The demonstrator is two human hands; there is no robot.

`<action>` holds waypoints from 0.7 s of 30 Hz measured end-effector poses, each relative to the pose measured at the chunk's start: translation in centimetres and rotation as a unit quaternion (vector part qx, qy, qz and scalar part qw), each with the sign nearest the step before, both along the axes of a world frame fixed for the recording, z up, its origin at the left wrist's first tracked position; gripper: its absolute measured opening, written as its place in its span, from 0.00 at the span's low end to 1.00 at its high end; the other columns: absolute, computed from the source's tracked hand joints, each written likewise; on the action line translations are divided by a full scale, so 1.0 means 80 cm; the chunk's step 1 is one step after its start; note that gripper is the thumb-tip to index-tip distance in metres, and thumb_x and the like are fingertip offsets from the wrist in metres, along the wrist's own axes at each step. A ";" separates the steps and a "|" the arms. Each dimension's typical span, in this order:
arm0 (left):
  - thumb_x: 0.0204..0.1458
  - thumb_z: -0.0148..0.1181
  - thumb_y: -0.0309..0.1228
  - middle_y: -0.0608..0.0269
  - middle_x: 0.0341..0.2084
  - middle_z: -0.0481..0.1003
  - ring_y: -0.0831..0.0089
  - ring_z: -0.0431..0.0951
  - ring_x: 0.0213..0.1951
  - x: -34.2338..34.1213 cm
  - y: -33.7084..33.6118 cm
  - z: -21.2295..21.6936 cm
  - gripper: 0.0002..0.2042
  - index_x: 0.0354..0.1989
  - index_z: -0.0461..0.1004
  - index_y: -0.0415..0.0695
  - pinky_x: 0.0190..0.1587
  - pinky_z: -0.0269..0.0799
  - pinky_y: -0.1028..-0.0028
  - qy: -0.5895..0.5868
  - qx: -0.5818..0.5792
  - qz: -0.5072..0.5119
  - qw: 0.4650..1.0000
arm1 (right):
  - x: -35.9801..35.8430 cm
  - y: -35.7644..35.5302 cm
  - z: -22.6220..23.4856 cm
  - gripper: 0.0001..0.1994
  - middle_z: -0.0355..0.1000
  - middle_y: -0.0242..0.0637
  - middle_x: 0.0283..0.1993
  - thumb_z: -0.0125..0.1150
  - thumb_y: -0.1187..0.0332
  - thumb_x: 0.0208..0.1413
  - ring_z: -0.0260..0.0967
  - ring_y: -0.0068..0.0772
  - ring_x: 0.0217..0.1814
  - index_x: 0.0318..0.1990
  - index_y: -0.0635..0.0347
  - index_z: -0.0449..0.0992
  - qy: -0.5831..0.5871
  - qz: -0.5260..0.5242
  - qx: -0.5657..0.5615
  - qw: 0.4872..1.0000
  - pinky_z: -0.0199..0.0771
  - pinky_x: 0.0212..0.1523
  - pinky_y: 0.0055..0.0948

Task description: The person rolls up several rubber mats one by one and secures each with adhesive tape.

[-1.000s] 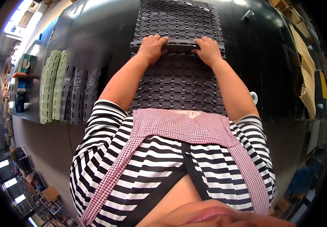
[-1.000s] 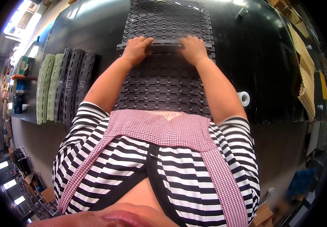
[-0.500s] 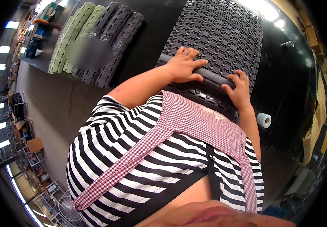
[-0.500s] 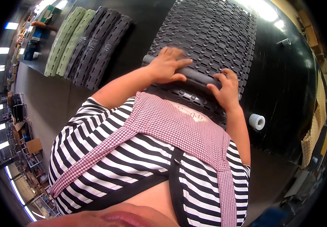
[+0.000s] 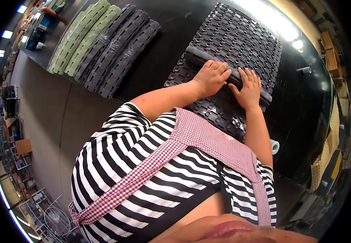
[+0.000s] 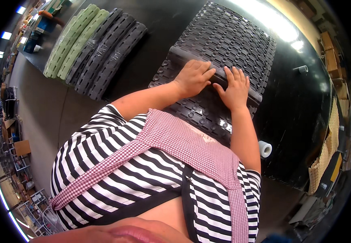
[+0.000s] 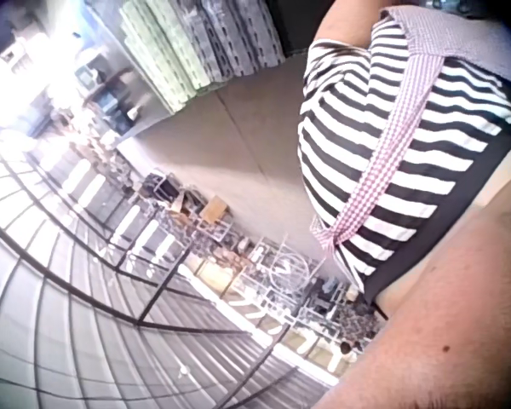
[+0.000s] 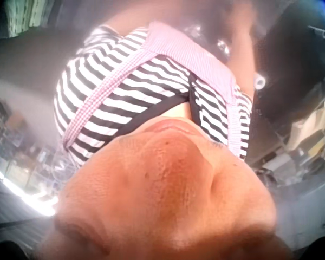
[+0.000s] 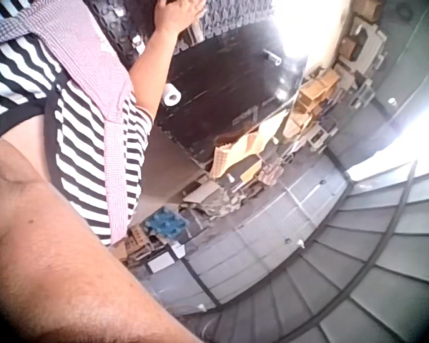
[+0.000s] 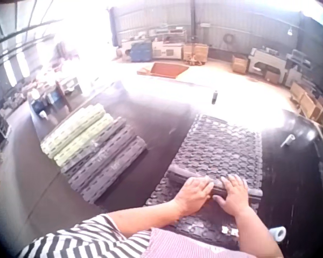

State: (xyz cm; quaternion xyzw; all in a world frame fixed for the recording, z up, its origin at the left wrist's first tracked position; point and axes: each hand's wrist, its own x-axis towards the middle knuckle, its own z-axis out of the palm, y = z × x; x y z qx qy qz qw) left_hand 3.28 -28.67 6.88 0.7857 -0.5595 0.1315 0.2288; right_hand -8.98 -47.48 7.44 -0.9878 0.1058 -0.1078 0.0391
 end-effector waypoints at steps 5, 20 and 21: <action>0.50 0.71 0.43 0.52 0.67 0.65 0.56 0.61 0.69 0.041 -0.031 0.008 0.41 0.73 0.61 0.45 0.73 0.50 0.54 -0.001 0.109 0.006 0.994 | 0.047 -0.055 0.005 0.40 0.67 0.47 0.69 0.75 0.48 0.50 0.62 0.52 0.72 0.70 0.50 0.67 -0.099 0.037 0.089 0.990 0.60 0.70 0.48; 0.40 0.77 0.39 0.56 0.47 0.76 0.50 0.78 0.50 0.114 -0.086 0.032 0.30 0.57 0.76 0.57 0.54 0.75 0.54 0.032 0.126 -0.100 0.986 | 0.027 -0.057 0.001 0.35 0.70 0.35 0.59 0.75 0.63 0.48 0.66 0.42 0.64 0.67 0.40 0.70 -0.074 0.013 -0.045 0.996 0.61 0.65 0.46; 0.40 0.77 0.38 0.56 0.46 0.76 0.50 0.78 0.49 0.094 -0.063 0.033 0.31 0.57 0.76 0.56 0.51 0.75 0.54 0.032 0.125 -0.109 0.986 | 0.003 -0.039 0.006 0.35 0.70 0.35 0.59 0.75 0.63 0.47 0.66 0.42 0.64 0.67 0.41 0.71 -0.071 0.025 -0.024 0.997 0.61 0.65 0.46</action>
